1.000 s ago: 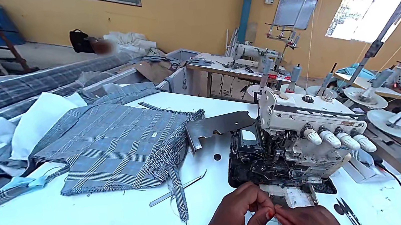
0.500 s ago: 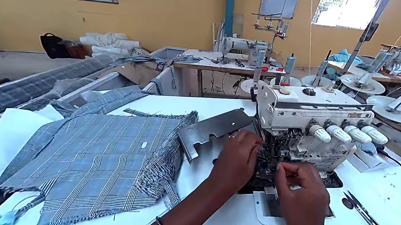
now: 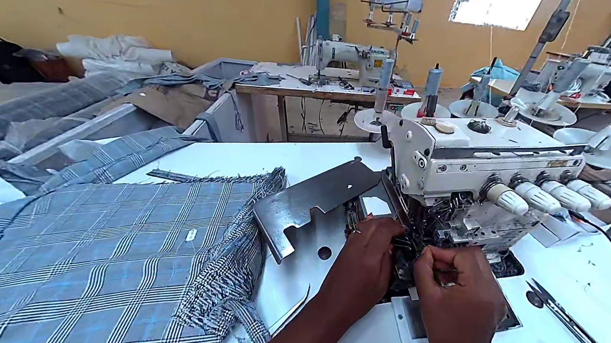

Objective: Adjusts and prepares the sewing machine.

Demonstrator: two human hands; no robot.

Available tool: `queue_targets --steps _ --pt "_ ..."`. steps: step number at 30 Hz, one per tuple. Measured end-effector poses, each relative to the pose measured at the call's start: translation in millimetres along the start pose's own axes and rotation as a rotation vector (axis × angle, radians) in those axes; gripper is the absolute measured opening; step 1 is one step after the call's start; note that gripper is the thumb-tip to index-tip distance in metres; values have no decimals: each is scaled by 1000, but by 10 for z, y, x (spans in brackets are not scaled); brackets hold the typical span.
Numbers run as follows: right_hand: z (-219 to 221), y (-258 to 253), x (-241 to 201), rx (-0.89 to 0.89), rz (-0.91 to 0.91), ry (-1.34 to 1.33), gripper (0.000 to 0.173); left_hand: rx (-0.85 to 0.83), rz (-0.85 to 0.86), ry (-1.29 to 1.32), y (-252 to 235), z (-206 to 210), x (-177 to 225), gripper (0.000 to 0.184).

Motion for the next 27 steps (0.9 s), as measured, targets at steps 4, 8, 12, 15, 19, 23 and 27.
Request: queue_targets --steps 4,8,12,15,19,23,27 --pt "2 -2 -27 9 1 58 12 8 -2 -3 8 5 3 29" --pt "3 -7 -61 7 -10 112 12 13 4 3 16 -3 6 29" --pt "7 -13 -73 -12 -17 149 12 13 9 -4 21 1 5 30" --pt "8 -18 -76 -19 -22 161 12 11 19 -10 19 -5 16 30" --pt "6 -19 -81 -37 -18 179 12 6 22 -13 18 -4 16 30" --pt "0 -32 -95 -62 -15 199 14 10 31 -17 17 -1 15 30" --pt "1 -43 -97 -79 -24 221 15 26 51 -13 13 -5 15 29"
Point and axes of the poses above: each hand's wrist, its own y-axis away from the middle knuckle, its own z-axis out of the palm, x = y × z, the point moved 6 cm from there along -y, towards the middle knuckle, and after that the axes turned 13 degrees about -z, right-handed, at the moved point
